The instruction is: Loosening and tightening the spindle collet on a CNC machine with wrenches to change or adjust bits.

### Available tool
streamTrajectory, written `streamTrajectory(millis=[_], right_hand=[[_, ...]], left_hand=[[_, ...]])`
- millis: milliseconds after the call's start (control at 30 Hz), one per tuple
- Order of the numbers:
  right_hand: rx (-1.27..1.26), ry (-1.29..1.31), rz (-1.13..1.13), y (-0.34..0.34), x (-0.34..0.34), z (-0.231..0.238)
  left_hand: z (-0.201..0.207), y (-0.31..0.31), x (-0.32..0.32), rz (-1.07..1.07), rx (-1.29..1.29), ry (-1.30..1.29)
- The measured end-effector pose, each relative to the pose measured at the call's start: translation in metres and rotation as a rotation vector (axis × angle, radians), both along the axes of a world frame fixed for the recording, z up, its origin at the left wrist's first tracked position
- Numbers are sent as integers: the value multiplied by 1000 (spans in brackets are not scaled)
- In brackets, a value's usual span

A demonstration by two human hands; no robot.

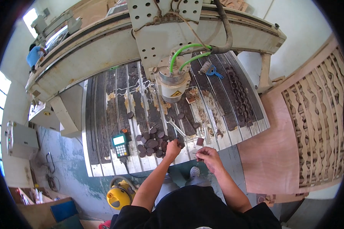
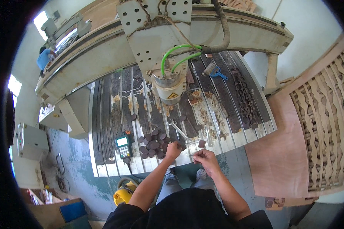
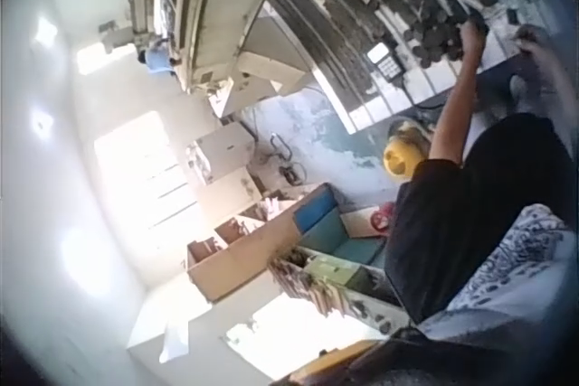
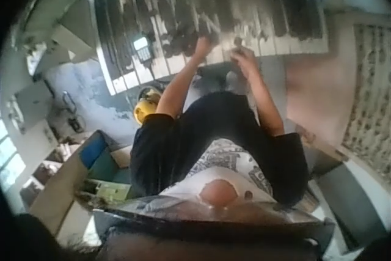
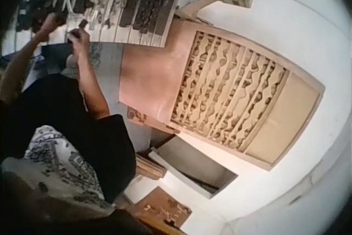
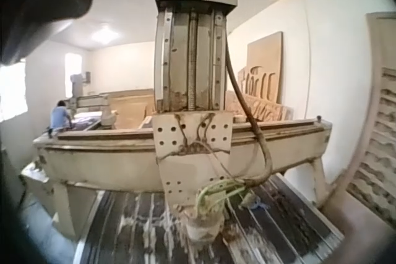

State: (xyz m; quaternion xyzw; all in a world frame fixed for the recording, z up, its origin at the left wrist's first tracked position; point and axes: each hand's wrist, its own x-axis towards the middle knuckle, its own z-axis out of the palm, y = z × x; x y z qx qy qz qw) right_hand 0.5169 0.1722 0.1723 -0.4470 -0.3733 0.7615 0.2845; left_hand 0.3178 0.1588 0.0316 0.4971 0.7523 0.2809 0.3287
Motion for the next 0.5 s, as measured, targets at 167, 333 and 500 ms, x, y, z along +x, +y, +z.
streamTrajectory(millis=[167,333,500], right_hand=[[79,-210,148,17,55,-30],[-7,-159,144,37,93,-34],[20,-35,47,63,70,-45]], left_hand=[[-24,3,18,112,31,61],[-6,13,30,134,127,236],[36,21,54,151,227,15]])
